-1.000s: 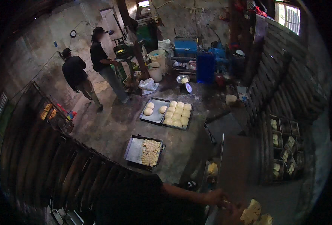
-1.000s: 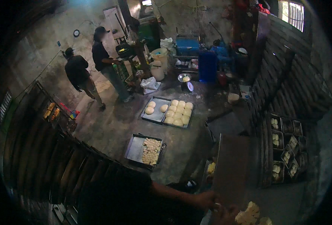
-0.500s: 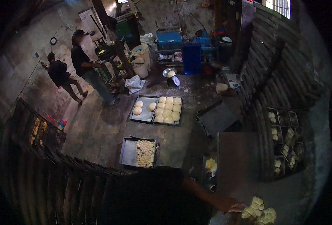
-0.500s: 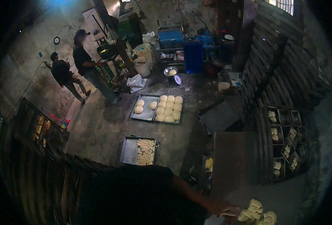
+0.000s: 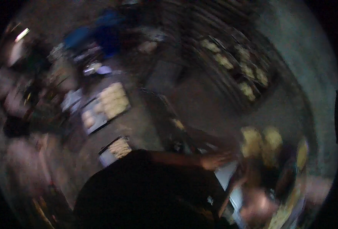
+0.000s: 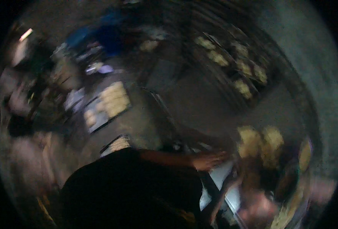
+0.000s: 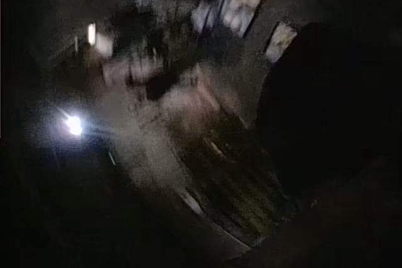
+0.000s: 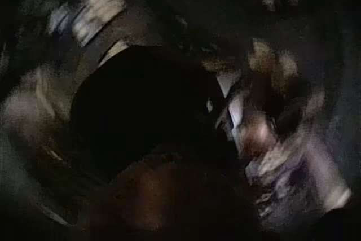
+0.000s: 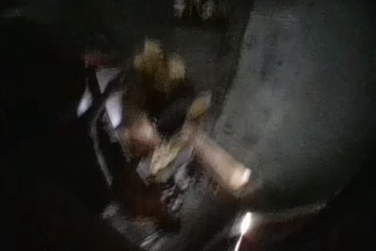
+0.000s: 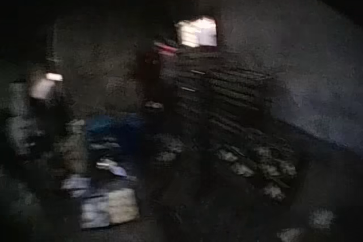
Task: The person shapes small pieces of dough by hand, occasionally dipping them into a container of dark liquid, and places them onto a metal tray.
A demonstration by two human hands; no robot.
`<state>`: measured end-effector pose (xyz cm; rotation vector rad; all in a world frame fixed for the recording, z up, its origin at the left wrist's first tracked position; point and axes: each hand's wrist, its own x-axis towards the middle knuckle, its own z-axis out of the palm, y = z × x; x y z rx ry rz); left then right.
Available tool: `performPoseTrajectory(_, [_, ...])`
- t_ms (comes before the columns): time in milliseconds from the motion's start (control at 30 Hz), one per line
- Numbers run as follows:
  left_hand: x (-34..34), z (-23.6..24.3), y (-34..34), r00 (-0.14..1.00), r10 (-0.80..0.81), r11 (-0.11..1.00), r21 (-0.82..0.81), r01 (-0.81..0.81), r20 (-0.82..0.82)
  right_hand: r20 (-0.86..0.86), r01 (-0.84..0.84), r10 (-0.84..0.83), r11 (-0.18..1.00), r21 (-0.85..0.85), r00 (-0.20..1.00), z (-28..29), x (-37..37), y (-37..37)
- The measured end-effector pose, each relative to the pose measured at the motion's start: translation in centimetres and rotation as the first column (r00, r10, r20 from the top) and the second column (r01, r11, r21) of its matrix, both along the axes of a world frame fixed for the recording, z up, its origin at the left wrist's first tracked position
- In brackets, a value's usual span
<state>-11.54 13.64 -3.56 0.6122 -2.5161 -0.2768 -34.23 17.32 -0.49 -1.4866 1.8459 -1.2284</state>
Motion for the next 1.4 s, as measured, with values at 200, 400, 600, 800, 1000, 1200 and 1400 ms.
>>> performPoseTrajectory(200, [2.2,1.2,-0.8,0.997,0.011,0.945,0.324,-0.034,0.072,-0.196,0.276,-0.262,0.96,0.05,0.945,1.8,-6.3,-3.1])
performPoseTrajectory(400, [-2.0,4.2,-1.3,0.989,0.141,0.831,0.549,-0.09,-0.052,-0.141,0.145,-0.131,0.984,0.1,0.981,-0.1,-7.1,-4.3])
performPoseTrajectory(600, [-6.3,6.1,-2.2,0.973,0.174,0.74,0.672,-0.025,-0.154,-0.054,0.125,-0.123,0.992,0.025,0.991,-4.5,-9.0,-9.1])
performPoseTrajectory(800, [-9.9,5.7,-0.8,0.966,0.199,0.737,0.675,-0.037,-0.164,-0.579,0.034,0.005,0.998,0.055,0.815,-1.2,-8.9,-19.8])
performPoseTrajectory(1000, [-12.3,5.7,1.8,0.952,0.276,0.63,0.773,-0.074,-0.134,-0.7,-0.022,0.086,0.995,0.1,0.709,-4.6,-9.9,-21.4])
performPoseTrajectory(1200, [-12.7,6.8,1.3,0.865,0.415,0.392,0.913,0.11,-0.282,-0.005,-0.043,0.043,0.999,-0.012,0.999,-1.1,-17.5,-19.5])
performPoseTrajectory(1400, [-15.8,9.8,1.0,0.617,0.698,0.016,0.87,0.493,-0.363,0.113,-0.074,0.089,0.989,-0.129,0.99,9.4,-17.1,-9.0])
